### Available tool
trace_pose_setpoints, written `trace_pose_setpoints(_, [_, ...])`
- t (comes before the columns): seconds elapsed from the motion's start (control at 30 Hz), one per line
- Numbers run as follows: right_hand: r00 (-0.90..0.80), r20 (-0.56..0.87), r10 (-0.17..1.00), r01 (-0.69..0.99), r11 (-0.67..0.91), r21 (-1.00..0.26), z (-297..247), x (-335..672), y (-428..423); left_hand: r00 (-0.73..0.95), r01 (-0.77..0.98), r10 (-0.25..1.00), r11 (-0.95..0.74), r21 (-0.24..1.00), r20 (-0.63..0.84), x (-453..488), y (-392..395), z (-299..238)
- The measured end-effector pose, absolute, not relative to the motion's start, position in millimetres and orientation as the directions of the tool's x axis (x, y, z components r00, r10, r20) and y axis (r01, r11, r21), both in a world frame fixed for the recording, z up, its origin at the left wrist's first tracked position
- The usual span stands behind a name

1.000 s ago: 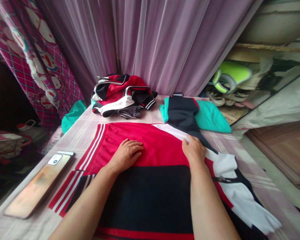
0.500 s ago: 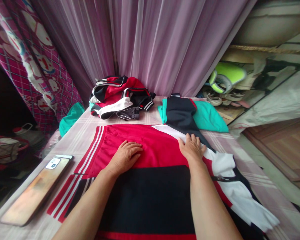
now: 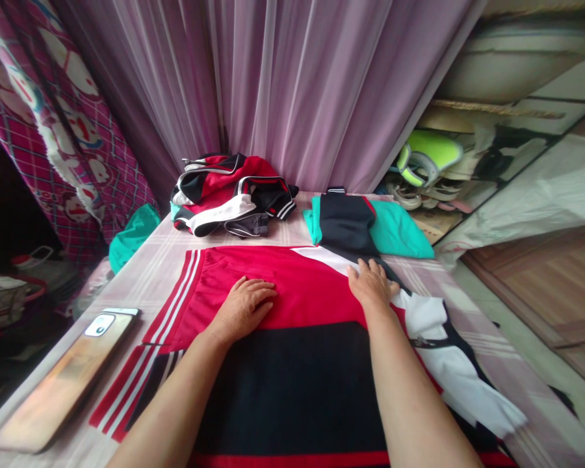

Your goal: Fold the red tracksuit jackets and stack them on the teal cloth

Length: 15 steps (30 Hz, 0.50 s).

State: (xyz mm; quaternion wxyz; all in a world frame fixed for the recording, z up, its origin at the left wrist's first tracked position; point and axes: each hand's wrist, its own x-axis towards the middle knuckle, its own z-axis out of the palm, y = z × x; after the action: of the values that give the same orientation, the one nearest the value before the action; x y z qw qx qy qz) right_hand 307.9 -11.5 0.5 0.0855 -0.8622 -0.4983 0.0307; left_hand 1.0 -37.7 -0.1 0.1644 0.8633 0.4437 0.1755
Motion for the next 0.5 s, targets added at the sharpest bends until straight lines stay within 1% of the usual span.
trace_pose_setpoints(0.07, [0.460, 0.065, 0.886, 0.878, -0.442, -0.183, 2.4, 299.8, -18.8, 0.546, 0.709, 0.823, -0.553, 0.437, 0.156, 1.2, -37.3, 0.1])
trace_pose_setpoints(0.17, [0.309, 0.149, 0.939, 0.942, -0.280, -0.184, 2.1, 277.2, -33.0, 0.551, 0.712, 0.823, -0.551, 0.435, 0.141, 1.3, -37.6, 1.4])
trace_pose_setpoints(0.2, [0.246, 0.159, 0.956, 0.959, -0.217, -0.180, 1.0, 268.7, -37.4, 0.553, 0.712, 0.822, -0.551, 0.435, 0.137, 1.2, -37.8, 2.1])
trace_pose_setpoints(0.27, [0.151, 0.127, 0.980, 0.978, -0.129, -0.166, -2.7, 254.5, -44.2, 0.556, 0.712, 0.822, -0.549, 0.437, 0.126, 1.1, -38.6, 3.5])
trace_pose_setpoints(0.33, [0.119, 0.070, 0.990, 0.984, -0.109, -0.142, -7.7, 248.1, -47.1, 0.559, 0.715, 0.822, -0.544, 0.438, 0.109, 1.1, -39.5, 4.8])
trace_pose_setpoints(0.4, [0.127, 0.041, 0.991, 0.985, -0.121, -0.123, -13.3, 250.1, -46.5, 0.559, 0.719, 0.824, -0.538, 0.440, 0.093, 1.2, -40.6, 5.8])
trace_pose_setpoints(0.5, [0.120, 0.093, 0.988, 0.983, -0.106, -0.150, -21.2, 260.5, -41.8, 0.561, 0.720, 0.823, -0.537, 0.439, 0.088, 1.6, -42.3, 7.3])
